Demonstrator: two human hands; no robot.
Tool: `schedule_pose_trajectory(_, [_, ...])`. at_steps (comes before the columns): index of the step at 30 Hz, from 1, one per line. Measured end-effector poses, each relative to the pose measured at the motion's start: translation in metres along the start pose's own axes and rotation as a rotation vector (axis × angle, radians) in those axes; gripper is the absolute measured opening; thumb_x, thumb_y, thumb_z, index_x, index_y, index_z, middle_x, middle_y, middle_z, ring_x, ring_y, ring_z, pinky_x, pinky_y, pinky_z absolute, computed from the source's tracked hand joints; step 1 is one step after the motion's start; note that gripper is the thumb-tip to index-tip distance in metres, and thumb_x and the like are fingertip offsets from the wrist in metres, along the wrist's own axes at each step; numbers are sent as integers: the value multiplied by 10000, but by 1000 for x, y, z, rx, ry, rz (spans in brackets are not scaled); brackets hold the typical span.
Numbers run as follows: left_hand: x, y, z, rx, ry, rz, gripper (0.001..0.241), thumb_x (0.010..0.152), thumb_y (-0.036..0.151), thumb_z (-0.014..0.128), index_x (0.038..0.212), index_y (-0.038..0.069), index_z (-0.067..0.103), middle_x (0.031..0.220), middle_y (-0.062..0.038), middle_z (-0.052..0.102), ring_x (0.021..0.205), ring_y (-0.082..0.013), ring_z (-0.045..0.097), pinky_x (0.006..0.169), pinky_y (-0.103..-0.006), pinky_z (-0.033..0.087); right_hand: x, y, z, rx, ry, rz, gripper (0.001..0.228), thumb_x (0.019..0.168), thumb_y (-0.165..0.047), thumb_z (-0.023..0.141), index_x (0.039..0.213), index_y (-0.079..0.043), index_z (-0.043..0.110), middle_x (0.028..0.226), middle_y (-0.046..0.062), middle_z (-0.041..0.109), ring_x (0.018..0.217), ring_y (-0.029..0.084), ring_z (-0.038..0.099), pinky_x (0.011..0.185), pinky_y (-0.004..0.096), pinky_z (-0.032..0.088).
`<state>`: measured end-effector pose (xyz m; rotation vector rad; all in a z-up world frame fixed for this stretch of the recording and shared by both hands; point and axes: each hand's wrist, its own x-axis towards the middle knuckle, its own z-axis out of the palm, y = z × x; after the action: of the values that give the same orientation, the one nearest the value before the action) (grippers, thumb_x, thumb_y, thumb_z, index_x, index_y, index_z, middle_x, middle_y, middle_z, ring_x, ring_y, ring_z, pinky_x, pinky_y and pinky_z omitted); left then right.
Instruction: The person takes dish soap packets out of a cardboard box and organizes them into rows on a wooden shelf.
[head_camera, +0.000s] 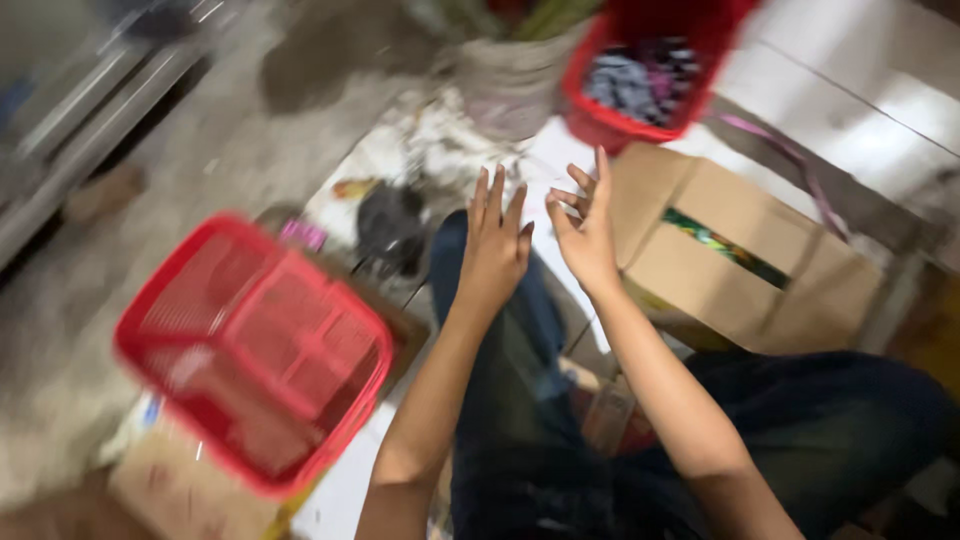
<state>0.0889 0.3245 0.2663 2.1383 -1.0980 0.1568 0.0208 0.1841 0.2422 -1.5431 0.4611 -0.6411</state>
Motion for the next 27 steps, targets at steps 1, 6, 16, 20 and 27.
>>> schedule_pose_trajectory(1, [17, 5, 24, -12, -50, 47, 517, 962, 129, 688, 1447, 43, 533, 1661, -236, 284, 1582, -440, 190, 1212, -647, 273, 9, 10, -30, 12, 61, -20, 901, 984, -6, 643, 1673, -167, 86, 1550, 216, 472, 1159, 212, 640, 948, 335, 562])
schedule_pose_trajectory(6, [60, 18, 160, 39, -327, 160, 612, 910, 185, 693, 1466, 26, 496, 1622, -275, 263, 1544, -451, 143, 1168, -656, 256, 23, 89, -167, -256, 363, 84, 845, 978, -24, 678, 1638, -119, 160, 1425, 187, 594, 1043, 194, 660, 921, 334, 567])
schedule_pose_trajectory(16, [12, 16, 330, -98, -688, 91, 705, 864, 111, 633, 1551, 171, 487, 1701, -154, 257, 1593, -382, 177, 1229, -555, 283, -49, 264, -317, -820, 351, 265, 907, 772, -346, 914, 1487, -32, 453, 1458, 263, 493, 1357, 446, 444, 1112, 552, 359])
schedule_pose_trajectory(20, [-7, 18, 354, 14, -1065, 42, 824, 838, 257, 730, 1563, 160, 351, 1668, -69, 200, 1534, -334, 164, 1168, -619, 181, -75, 247, -309, -961, 218, 326, 1116, 579, -457, 951, 1507, -86, 454, 1482, 235, 473, 1417, 452, 321, 1115, 615, 199])
schedule_pose_trajectory(27, [36, 47, 330, -164, -721, 69, 539, 1035, 359, 615, 1535, 181, 520, 1504, -84, 541, 1334, -295, 499, 1211, -503, 343, -52, 178, -320, -1017, 281, 479, 410, 869, -414, 832, 1206, -195, 751, 1249, 91, 689, 1276, 325, 528, 1116, 508, 376])
